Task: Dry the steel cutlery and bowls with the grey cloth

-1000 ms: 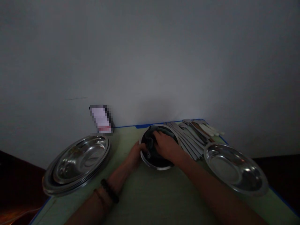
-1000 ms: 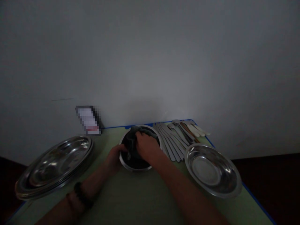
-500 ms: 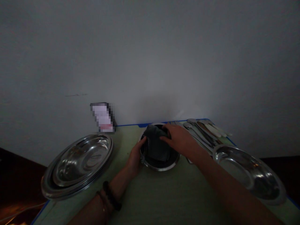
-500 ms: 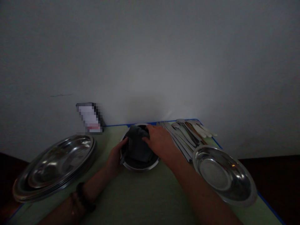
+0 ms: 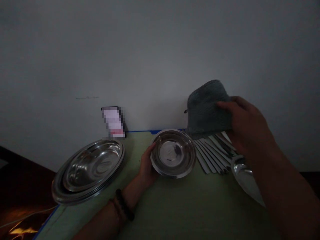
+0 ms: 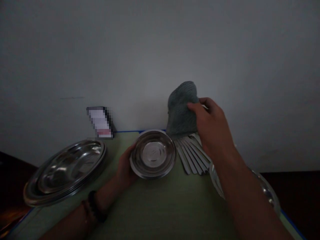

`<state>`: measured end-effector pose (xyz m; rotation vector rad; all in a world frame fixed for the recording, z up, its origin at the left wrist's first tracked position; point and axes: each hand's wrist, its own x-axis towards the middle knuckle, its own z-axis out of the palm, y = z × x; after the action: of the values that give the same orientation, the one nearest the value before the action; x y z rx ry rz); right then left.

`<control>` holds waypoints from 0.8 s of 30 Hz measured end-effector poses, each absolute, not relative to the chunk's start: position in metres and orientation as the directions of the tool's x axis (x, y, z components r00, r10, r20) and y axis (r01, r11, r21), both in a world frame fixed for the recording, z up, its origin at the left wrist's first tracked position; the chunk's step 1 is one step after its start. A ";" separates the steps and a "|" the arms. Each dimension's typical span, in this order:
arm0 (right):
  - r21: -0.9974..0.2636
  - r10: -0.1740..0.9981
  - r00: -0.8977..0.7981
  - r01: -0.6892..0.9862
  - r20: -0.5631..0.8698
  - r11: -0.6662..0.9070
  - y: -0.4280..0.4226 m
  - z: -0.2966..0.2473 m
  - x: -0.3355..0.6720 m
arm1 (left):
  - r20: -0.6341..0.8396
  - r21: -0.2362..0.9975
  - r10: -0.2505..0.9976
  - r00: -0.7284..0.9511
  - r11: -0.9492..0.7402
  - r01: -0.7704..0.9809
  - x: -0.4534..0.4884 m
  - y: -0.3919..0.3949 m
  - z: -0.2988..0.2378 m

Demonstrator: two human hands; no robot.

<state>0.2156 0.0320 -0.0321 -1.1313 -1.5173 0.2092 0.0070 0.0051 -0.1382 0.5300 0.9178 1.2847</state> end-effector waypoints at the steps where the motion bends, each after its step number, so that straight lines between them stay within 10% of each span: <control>1: -0.693 0.704 0.220 0.516 0.675 0.503 0.030 -0.032 0.214 | -0.267 0.788 0.964 0.004 0.220 -0.576 0.008 0.005 -0.139; 5: -0.515 0.617 0.113 0.678 0.779 0.525 0.017 -0.042 0.189 | -0.216 0.796 0.976 -0.030 0.158 -0.584 0.010 0.005 -0.137; 10: -0.517 0.759 -0.624 0.595 0.187 0.616 0.008 -0.072 0.151 | -0.251 0.747 0.968 0.000 0.194 -0.636 0.011 0.006 -0.136; 19: -0.448 0.837 -0.547 0.753 -0.022 0.481 0.011 -0.103 0.142 | -0.255 0.788 0.967 0.001 0.208 -0.579 0.014 0.005 -0.142; 24: -0.348 0.927 -0.355 0.860 0.117 0.373 0.015 -0.121 0.133 | -0.211 0.832 0.976 -0.055 0.150 -0.534 0.020 0.000 -0.144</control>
<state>0.1331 0.0153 -0.1210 -1.5760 -2.3438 0.3273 0.0198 -0.0001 -0.1444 0.6068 0.9507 1.3616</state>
